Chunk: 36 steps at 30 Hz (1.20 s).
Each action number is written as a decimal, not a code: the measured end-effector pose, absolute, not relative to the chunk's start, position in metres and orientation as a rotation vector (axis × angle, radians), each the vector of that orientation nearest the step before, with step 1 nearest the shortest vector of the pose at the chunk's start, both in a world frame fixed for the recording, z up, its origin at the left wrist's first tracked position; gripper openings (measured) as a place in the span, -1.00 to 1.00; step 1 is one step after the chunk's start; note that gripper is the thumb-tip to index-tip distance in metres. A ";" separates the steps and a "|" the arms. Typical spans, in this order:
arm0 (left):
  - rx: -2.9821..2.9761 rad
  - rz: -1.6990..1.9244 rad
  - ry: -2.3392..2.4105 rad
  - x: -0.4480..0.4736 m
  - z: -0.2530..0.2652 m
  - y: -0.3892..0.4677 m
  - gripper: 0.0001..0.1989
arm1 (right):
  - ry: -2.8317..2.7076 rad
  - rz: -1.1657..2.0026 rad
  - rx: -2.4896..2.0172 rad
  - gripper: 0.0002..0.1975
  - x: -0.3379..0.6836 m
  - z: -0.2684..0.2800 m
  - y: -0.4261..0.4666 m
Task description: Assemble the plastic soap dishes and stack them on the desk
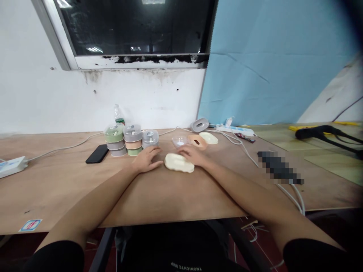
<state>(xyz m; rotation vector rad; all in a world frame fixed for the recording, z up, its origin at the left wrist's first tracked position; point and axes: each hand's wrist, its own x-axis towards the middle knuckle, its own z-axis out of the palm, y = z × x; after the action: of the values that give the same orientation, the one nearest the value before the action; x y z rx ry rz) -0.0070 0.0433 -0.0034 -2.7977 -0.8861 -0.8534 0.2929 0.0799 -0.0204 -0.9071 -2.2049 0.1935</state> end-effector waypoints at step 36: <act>-2.726 -1.015 -1.095 -0.007 -0.007 0.040 -0.45 | -2.023 0.049 -0.878 -0.36 0.288 -0.015 0.055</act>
<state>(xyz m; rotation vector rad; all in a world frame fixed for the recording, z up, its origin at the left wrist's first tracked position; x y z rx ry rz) -0.0066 0.0395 -0.0068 -2.7256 -1.0949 -1.0147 0.2878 0.0549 -0.0153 -0.8775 -2.0233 0.0492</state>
